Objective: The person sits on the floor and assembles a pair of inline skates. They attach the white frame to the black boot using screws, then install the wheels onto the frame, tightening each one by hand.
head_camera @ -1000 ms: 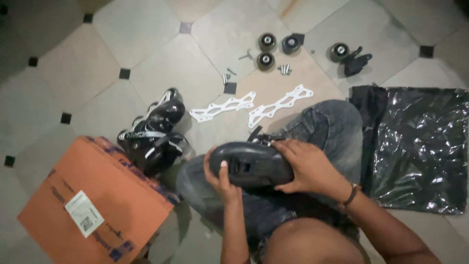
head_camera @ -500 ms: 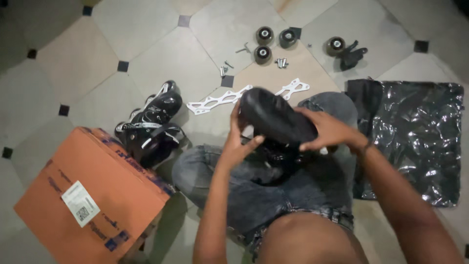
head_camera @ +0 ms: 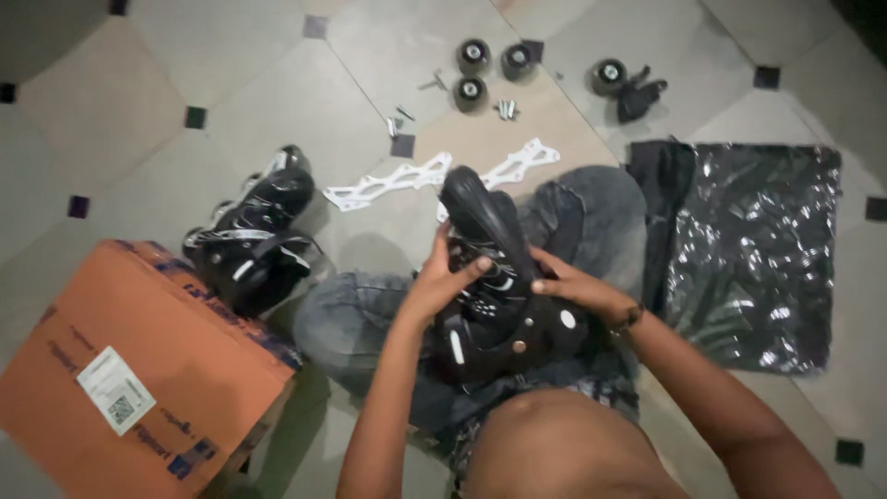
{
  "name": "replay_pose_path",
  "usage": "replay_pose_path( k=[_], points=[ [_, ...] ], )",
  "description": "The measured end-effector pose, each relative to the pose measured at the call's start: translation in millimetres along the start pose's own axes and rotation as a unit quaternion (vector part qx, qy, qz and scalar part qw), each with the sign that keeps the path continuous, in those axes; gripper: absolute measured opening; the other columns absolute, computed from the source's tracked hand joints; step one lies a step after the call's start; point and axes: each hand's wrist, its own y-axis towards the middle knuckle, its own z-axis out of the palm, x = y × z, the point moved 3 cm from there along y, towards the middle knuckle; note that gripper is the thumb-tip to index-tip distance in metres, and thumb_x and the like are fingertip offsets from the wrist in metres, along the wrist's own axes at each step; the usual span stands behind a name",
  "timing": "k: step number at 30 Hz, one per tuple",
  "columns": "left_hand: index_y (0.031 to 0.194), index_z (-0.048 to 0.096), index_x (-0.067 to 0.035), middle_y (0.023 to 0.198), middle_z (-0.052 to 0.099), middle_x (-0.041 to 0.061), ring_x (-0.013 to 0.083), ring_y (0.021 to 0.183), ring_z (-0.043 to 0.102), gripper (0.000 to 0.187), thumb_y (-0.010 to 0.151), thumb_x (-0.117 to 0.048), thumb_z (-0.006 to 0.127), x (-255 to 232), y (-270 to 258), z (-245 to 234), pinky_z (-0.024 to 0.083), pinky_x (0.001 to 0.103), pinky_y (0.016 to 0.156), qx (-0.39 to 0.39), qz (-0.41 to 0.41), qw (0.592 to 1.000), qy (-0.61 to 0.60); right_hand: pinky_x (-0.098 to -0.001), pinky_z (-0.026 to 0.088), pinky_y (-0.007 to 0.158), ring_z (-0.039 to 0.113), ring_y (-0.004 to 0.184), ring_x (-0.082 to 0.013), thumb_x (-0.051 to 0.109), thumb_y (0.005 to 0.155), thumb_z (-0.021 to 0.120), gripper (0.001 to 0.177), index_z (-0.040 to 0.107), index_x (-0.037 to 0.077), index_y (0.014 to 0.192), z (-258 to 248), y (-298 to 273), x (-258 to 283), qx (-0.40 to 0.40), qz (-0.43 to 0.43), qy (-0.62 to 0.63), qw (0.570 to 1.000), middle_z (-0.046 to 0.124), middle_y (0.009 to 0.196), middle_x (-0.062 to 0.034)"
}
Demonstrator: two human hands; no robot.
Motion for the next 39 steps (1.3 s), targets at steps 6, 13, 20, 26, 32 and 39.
replay_pose_path(
  k=[6,13,20,26,32,39],
  points=[
    [0.157,0.021,-0.004,0.135,0.061,0.021,0.0299,0.125,0.063,0.113,0.072,-0.033,0.089,7,7,8,0.051,0.040,0.105,-0.044,0.017,0.996,-0.078,-0.0356,0.045,0.109,0.054,0.133,-0.0221,0.031,0.081,0.078,0.093,0.031,0.011,0.158,14,-27,46,-0.087,0.037,-0.243,0.965,0.055,0.148,-0.0120],
    [0.157,0.017,-0.004,0.138,0.057,0.018,0.0285,0.128,0.059,0.111,0.075,-0.020,0.090,34,-8,-1,0.048,0.041,0.109,-0.065,0.057,0.980,-0.180,-0.0354,0.041,0.112,0.050,0.136,-0.0175,0.010,0.077,0.083,0.088,0.041,0.008,0.154,-6,-53,11,-0.029,0.043,-0.002,0.999,0.050,0.153,-0.0062],
    [0.160,0.031,-0.001,0.143,0.056,0.015,0.0301,0.130,0.059,0.126,0.064,-0.054,0.094,22,-65,-10,0.052,0.045,0.109,-0.113,0.124,0.951,-0.259,-0.0377,0.040,0.118,0.055,0.137,-0.0214,0.020,0.072,0.091,0.084,0.056,0.002,0.146,-9,-50,11,-0.030,-0.105,-0.097,0.989,0.062,0.147,-0.0116],
    [0.157,0.033,-0.009,0.141,0.053,0.011,0.0233,0.130,0.056,0.120,0.067,-0.070,0.083,-28,-124,-43,0.046,0.038,0.115,-0.211,0.209,0.919,-0.260,-0.0445,0.035,0.119,0.047,0.144,-0.0300,0.038,0.070,0.093,0.095,0.054,-0.002,0.146,27,-37,25,0.022,-0.200,-0.059,0.978,0.049,0.151,-0.0193],
    [0.147,0.040,-0.005,0.141,0.055,0.016,0.0297,0.134,0.057,0.103,0.074,-0.060,0.087,-47,-172,-79,0.047,0.045,0.118,-0.259,0.247,0.911,-0.206,-0.0433,0.034,0.123,0.046,0.149,-0.0295,0.043,0.074,0.088,0.106,0.037,0.001,0.157,72,-12,31,-0.035,-0.219,0.058,0.973,0.048,0.156,-0.0199],
    [0.143,0.044,-0.002,0.139,0.058,0.020,0.0335,0.134,0.059,0.098,0.074,-0.052,0.092,-70,-205,-110,0.048,0.047,0.118,-0.234,0.175,0.953,-0.077,-0.0431,0.047,0.114,0.064,0.134,-0.0315,0.028,0.067,0.087,0.087,0.053,0.005,0.144,66,-12,79,0.031,-0.231,-0.230,0.945,0.066,0.142,-0.0149]
  ],
)
